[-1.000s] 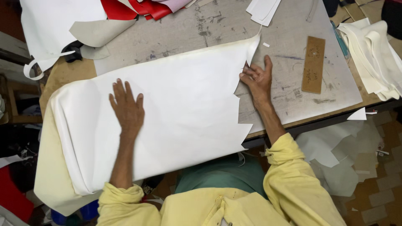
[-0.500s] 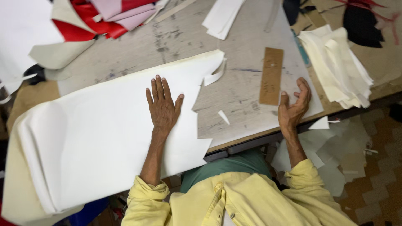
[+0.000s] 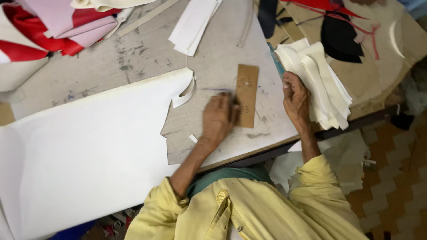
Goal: The person uses a cardboard template and a utility knife to cut rectangular pieces from a large white sheet of fabric. They repeatedly position the template, cut along its edges, and stack the cut pieces on the table.
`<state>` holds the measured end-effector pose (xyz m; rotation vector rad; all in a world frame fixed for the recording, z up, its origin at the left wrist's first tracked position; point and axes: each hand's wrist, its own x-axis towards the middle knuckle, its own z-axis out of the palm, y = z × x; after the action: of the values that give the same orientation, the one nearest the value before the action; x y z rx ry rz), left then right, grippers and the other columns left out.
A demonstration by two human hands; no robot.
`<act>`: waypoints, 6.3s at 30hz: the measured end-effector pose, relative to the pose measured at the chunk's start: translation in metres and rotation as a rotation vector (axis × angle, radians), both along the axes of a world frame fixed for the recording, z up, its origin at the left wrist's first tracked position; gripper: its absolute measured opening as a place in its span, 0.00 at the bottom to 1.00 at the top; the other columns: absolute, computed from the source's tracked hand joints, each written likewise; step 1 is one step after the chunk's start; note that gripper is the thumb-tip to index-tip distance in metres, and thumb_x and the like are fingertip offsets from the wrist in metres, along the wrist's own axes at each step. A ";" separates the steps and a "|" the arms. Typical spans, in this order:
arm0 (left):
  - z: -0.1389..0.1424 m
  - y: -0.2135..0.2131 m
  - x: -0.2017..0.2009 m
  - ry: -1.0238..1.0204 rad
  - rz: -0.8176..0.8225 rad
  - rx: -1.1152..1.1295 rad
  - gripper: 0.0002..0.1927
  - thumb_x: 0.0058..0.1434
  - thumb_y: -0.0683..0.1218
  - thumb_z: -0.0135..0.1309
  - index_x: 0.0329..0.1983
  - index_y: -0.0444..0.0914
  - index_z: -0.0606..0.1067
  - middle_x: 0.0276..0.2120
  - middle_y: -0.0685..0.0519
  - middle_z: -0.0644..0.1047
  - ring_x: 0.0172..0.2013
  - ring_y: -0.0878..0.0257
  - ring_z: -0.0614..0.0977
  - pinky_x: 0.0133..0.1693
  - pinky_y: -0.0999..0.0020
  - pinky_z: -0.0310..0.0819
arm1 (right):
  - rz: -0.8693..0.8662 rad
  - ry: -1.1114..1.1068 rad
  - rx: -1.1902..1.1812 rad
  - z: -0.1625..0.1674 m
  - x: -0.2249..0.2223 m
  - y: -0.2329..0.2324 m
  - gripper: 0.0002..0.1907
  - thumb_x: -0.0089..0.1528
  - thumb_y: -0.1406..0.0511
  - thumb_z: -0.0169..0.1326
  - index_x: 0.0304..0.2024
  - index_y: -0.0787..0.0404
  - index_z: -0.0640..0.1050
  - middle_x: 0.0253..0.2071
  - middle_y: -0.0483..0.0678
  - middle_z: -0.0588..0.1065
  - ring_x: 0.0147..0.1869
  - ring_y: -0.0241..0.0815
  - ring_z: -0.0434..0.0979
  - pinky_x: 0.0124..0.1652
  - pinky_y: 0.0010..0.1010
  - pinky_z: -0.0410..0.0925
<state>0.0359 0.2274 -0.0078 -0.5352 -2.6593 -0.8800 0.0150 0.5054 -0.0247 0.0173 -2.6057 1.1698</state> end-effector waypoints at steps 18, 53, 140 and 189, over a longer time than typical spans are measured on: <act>-0.004 0.003 0.002 -0.529 -0.059 0.413 0.23 0.65 0.31 0.48 0.64 0.32 0.67 0.42 0.37 0.79 0.33 0.52 0.83 0.26 0.64 0.79 | -0.074 -0.004 0.423 -0.056 -0.105 -0.002 0.13 0.60 0.71 0.69 0.43 0.67 0.77 0.37 0.53 0.76 0.41 0.52 0.76 0.45 0.44 0.69; -0.007 -0.269 0.079 -0.509 0.481 0.644 0.22 0.59 0.45 0.63 0.57 0.44 0.79 0.38 0.51 0.80 0.24 0.69 0.73 0.28 0.72 0.77 | 0.193 -0.330 -0.533 0.028 0.097 -0.217 0.11 0.73 0.65 0.53 0.52 0.68 0.74 0.37 0.46 0.75 0.38 0.32 0.73 0.38 0.24 0.70; -0.020 -0.320 0.027 -0.199 0.517 0.311 0.15 0.63 0.37 0.63 0.53 0.40 0.81 0.61 0.53 0.77 0.65 0.53 0.69 0.67 0.57 0.57 | 0.112 -0.284 -0.340 -0.002 0.000 -0.341 0.16 0.63 0.70 0.66 0.54 0.63 0.82 0.36 0.41 0.73 0.34 0.29 0.64 0.34 0.19 0.61; -0.016 -0.242 -0.024 0.004 -0.104 0.178 0.21 0.58 0.30 0.55 0.54 0.36 0.81 0.60 0.52 0.77 0.38 0.57 0.69 0.47 0.64 0.69 | 0.245 -0.475 0.072 0.065 0.055 -0.285 0.12 0.67 0.66 0.50 0.52 0.61 0.71 0.24 0.47 0.78 0.26 0.41 0.81 0.28 0.34 0.73</act>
<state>0.0118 -0.0144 -0.0233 -0.6338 -2.5359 -1.1316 0.0698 0.2203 0.0401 0.0850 -3.1339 1.2893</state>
